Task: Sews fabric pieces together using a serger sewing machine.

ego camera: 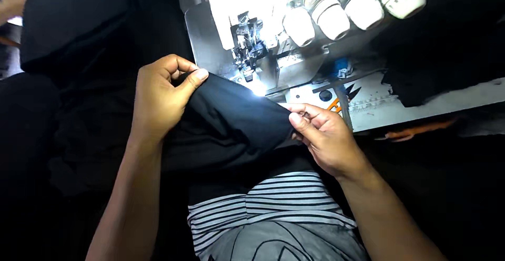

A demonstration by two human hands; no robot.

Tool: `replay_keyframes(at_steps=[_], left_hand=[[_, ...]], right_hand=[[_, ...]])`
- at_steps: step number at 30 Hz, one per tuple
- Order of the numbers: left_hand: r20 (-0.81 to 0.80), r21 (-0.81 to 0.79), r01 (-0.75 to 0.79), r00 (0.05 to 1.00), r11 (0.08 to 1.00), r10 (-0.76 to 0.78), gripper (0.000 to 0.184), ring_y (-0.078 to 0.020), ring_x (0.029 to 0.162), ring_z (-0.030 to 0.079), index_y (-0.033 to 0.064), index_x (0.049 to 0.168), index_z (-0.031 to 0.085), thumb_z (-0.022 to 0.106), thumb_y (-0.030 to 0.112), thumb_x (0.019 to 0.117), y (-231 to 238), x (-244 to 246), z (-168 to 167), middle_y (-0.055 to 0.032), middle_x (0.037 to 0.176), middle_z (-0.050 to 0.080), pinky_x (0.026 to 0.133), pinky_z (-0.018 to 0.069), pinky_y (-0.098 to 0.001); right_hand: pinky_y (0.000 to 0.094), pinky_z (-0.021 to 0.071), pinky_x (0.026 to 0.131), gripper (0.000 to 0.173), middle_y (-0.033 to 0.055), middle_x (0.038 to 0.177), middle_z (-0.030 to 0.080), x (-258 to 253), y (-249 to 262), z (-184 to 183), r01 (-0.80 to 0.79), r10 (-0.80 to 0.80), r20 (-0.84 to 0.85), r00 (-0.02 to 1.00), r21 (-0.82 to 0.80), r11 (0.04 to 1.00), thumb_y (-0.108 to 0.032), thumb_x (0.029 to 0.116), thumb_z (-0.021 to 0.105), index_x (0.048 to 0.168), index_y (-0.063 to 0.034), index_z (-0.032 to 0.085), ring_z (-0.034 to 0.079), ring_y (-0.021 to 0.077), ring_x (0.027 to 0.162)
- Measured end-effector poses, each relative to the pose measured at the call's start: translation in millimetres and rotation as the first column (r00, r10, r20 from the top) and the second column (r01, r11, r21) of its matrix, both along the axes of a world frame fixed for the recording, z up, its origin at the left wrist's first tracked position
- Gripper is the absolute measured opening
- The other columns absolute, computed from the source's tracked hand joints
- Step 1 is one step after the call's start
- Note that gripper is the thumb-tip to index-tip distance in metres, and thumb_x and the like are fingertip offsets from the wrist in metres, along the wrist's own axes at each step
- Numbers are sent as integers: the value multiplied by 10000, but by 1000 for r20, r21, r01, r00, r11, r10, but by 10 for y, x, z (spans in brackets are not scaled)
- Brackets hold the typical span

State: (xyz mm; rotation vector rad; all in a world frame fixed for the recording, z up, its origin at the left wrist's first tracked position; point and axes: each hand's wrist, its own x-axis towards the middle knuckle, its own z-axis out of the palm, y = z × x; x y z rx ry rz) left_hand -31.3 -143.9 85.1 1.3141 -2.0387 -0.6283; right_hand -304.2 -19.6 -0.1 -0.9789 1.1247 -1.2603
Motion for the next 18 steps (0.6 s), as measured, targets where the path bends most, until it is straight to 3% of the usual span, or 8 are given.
replay_keyframes(at_steps=[7,14,18], left_hand=[[47,-62,-67,996,996,70,205,90,845,617,87,1020,735,585,225,1048,6,1,-99,55,944,714,771,492,-115],[-31,-82,-205,979,975,203,187,84,748,606,123,975,736,771,300,924,32,18,-102,90,855,693,683,495,-108],[-51,-77,-171,985,982,167,156,98,712,586,93,999,725,666,237,1006,13,39,-111,92,833,679,657,480,-94]], right_hand=[[320,625,821,288,93,1073,734,-63,29,1,-20,21,39,999,-28,999,-49,1041,524,1280,-43,684,723,164,885],[330,625,840,318,107,1152,729,-78,40,-9,-10,12,63,998,-28,1000,-41,1034,531,1316,-37,677,728,186,922],[327,623,839,310,101,1128,735,-84,56,-32,-6,7,41,999,-25,1000,-65,1038,528,1302,-55,690,728,186,919]])
